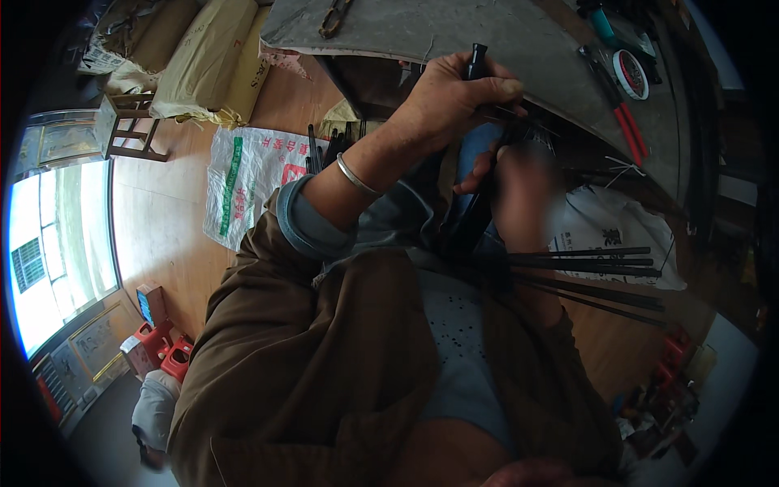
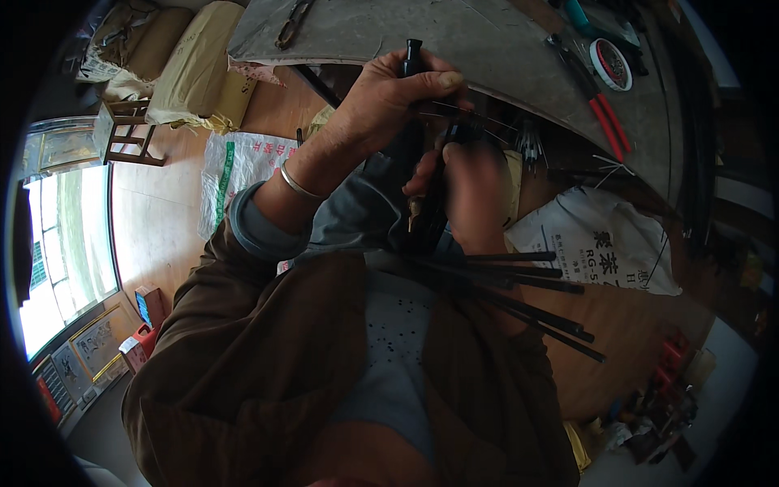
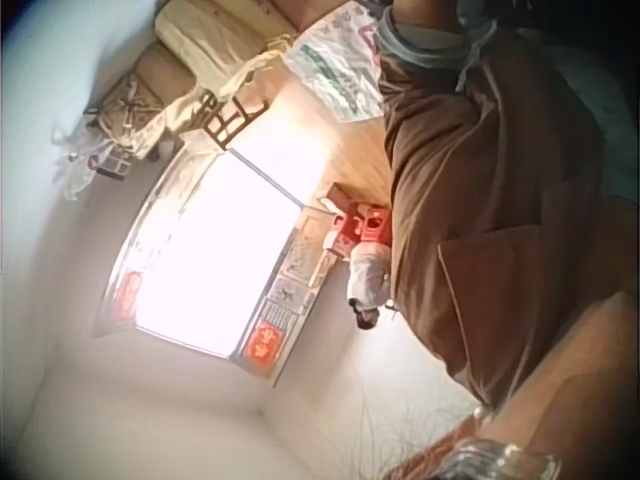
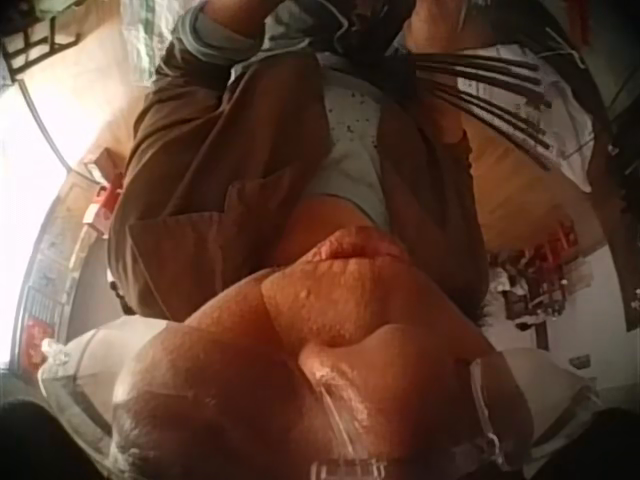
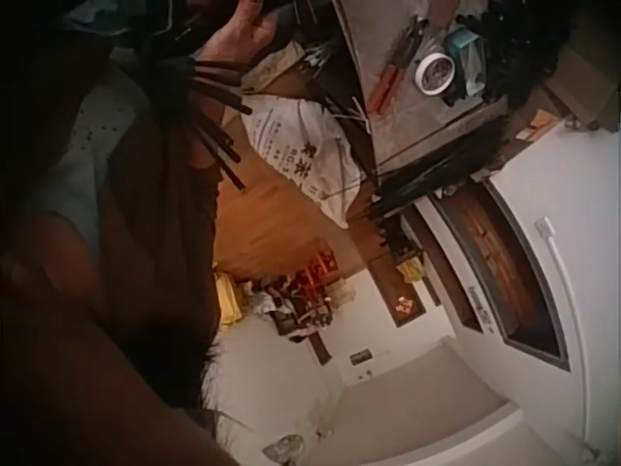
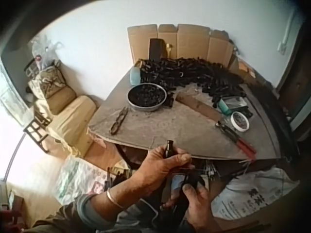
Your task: Assembling industrial or household brushes by inserting filament bundles into a handle and securing them.
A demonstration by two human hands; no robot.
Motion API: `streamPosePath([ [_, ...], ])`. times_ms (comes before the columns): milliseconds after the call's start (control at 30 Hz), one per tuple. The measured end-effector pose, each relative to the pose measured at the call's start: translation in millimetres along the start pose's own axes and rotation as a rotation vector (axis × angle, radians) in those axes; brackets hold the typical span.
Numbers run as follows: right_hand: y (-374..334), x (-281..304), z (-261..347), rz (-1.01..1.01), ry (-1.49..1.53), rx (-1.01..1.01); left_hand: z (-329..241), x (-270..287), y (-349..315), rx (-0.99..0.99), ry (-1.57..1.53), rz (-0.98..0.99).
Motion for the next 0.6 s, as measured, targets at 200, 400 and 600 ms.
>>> streamPosePath([
  [200,-4.1,-9.0,2.8,0.013,-0.057,0.006,0.8,5.4,2.0,-0.022,-0.020,-0.002],
  [400,-0.9,-7.0,2.2,-0.003,-0.046,0.014,3.6,1.6,-0.9,0.004,0.051,-0.013],
  [600,-0.1,-6.5,2.6,0.002,-0.051,0.021,2.1,0.6,-1.1,-0.002,0.044,-0.020],
])
Point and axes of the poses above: each hand's wrist, its own y-axis towards the middle knuckle, its own x-axis out of the back of the hand, z = x × y, the point moved 7 cm from there along y, towards the middle knuckle, and after that the axes turned 14 degrees about y, right-handed, at the moved point
